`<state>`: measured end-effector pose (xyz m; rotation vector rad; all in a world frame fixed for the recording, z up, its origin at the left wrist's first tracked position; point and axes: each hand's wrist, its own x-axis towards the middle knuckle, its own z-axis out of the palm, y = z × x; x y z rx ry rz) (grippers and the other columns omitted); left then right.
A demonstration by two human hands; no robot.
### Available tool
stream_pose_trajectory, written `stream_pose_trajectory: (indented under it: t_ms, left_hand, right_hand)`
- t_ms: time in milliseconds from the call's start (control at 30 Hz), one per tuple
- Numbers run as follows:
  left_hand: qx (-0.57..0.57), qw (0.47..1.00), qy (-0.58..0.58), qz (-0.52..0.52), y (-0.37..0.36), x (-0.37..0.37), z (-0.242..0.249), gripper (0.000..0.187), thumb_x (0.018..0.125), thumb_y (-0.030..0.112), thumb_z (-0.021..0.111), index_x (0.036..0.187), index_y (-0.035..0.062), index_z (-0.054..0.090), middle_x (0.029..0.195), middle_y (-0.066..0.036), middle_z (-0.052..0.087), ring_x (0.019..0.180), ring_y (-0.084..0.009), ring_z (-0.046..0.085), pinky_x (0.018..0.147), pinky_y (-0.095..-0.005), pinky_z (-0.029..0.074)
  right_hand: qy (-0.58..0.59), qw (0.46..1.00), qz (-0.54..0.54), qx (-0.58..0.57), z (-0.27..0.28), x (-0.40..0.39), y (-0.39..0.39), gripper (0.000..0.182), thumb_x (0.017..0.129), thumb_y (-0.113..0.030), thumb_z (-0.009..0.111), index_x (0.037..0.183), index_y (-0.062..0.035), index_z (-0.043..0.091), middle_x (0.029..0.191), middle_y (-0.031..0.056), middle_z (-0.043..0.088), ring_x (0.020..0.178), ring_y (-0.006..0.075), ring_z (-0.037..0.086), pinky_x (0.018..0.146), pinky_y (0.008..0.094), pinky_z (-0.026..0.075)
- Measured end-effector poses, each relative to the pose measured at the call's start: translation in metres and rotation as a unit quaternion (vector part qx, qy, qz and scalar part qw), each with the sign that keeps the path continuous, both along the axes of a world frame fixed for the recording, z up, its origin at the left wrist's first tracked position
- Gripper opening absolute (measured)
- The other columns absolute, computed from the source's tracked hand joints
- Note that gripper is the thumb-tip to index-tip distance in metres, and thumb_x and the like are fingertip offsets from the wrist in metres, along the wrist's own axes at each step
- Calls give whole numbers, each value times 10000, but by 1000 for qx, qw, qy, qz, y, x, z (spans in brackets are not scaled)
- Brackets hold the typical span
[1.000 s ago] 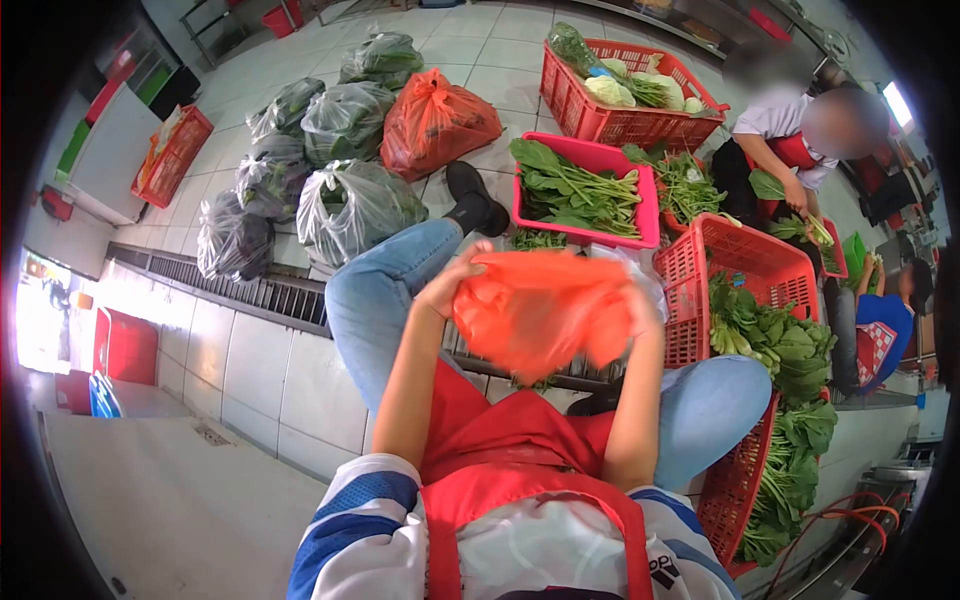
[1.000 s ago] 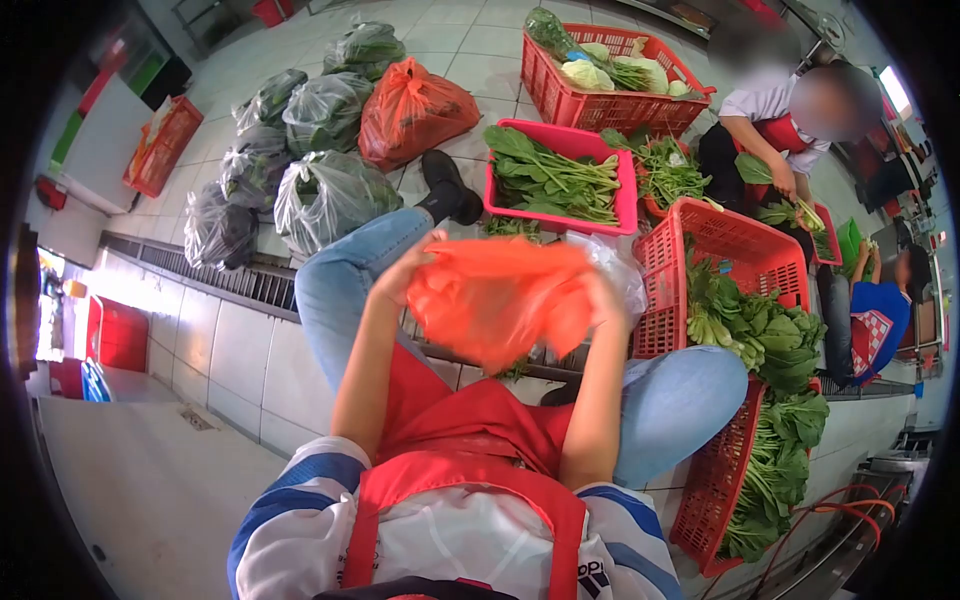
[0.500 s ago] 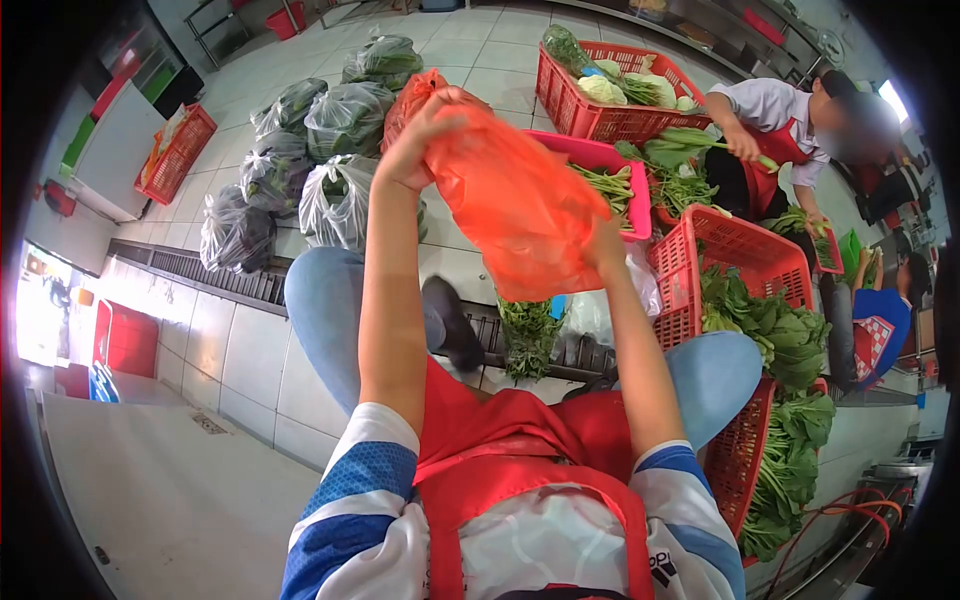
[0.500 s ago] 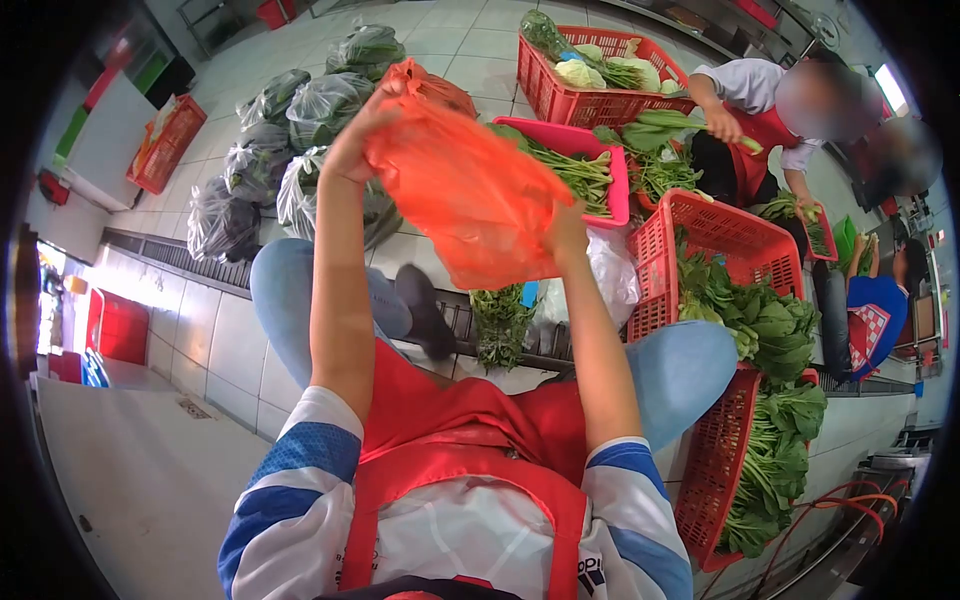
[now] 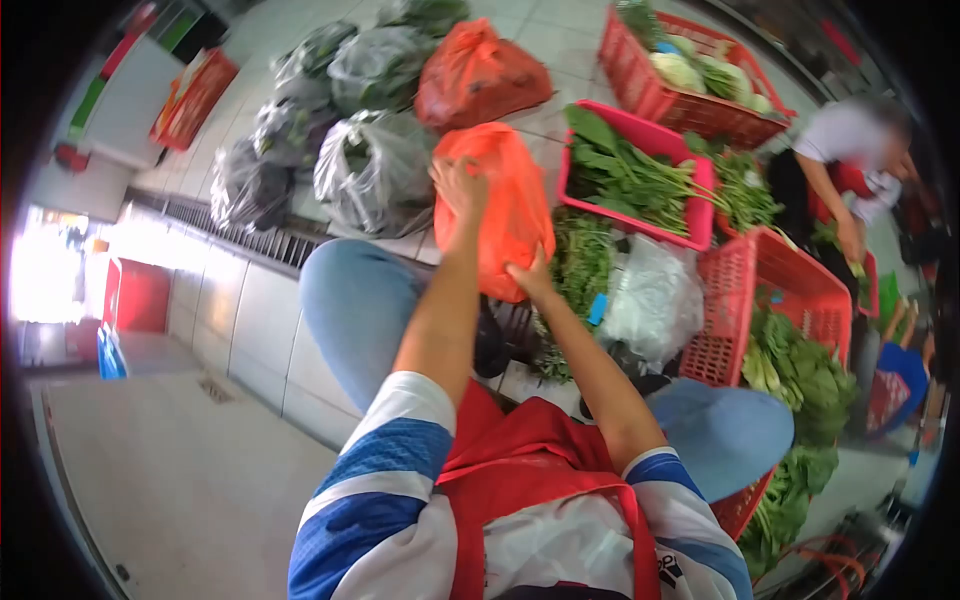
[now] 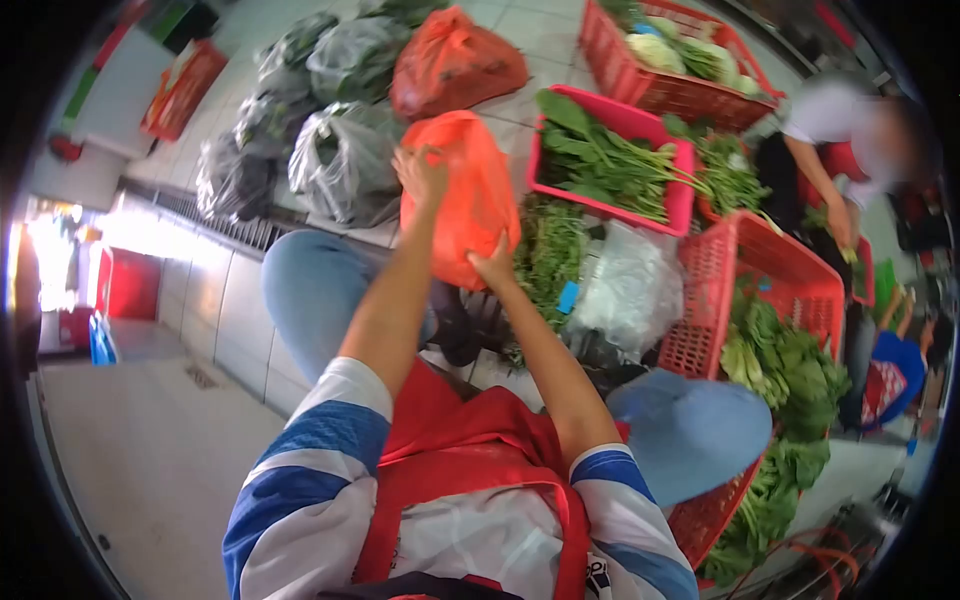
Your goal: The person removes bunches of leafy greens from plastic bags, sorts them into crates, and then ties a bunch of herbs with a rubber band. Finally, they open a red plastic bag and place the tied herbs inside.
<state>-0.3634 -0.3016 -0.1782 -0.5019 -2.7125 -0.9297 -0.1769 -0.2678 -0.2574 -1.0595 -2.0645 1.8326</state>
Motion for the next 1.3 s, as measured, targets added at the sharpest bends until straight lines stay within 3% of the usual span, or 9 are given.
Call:
stream_pose_trajectory:
  t_ms: [133,300,600,700,767,900,1067,1167,1300]
  left_hand:
    - [398,730,-556,-5,-24,11,-121,406,641,121,629,1044,95,592,1306,-167,334,1174,-270,354,912,-356,344]
    - [224,861,-451,-64,-24,33,-181,967,606,169,699,1375,151,113,1394,-192,165,1299,-299,153,1034,-345,221]
    - [-170,946,-273,-40,-25,31,-145,1082,554,162,764,1362,294,56,1408,-187,60,1209,-376,323,933,-395,389]
    - [-148,936,-310,72,-10,38,-111,1070,557,151,768,1357,307,74,1410,-171,61,1188,-433,317,916,-442,395]
    - [-127,947,-289,57,-10,34,-126,1064,582,133,748,1356,320,43,1415,-158,34,1161,-474,321,912,-484,383]
    - [-120,979,-158,47,-4,33,-146,787,645,82,653,1303,191,234,1324,-176,251,1068,-409,433,848,-474,407]
    - [89,973,-164,-133,54,98,-97,311,646,9,572,953,49,547,967,-155,536,945,-323,492,800,-412,394]
    - [131,896,-230,-358,76,163,-92,266,635,18,564,898,55,551,882,-101,537,860,-300,502,745,-396,401]
    - [14,935,-131,-331,56,215,-76,237,646,69,589,877,66,541,880,-92,506,880,-287,475,754,-380,381]
  right_hand:
    - [-61,969,12,-240,-51,6,7,1011,646,-352,693,1332,53,70,1326,242,280,1175,308,386,975,333,309]
    - [-257,953,151,61,-48,17,40,1017,649,-483,650,1362,-46,70,1256,268,378,1132,365,424,945,359,344]
    - [-431,892,128,54,0,-28,31,769,721,-366,625,1309,-62,232,908,183,597,844,336,591,713,412,483]
    - [-91,913,140,371,-3,-34,27,457,712,-287,629,1059,-15,508,776,186,608,716,329,592,620,386,491]
    - [-81,956,176,222,-5,-22,45,333,732,-193,620,998,-8,543,758,149,620,670,247,601,598,344,482]
    - [38,990,-133,-3,-3,37,90,195,717,-145,643,857,-15,601,661,37,571,624,144,546,566,304,439]
    - [-69,914,-390,82,-59,114,130,409,693,-267,671,1003,-37,537,829,110,566,768,185,549,645,318,438]
    - [-82,970,-164,160,-76,118,119,504,682,-325,659,1056,-32,491,923,189,563,888,275,550,723,354,435]
    - [-217,956,-155,122,-57,122,139,470,705,-278,604,1084,-18,505,910,232,580,873,348,562,752,392,430]
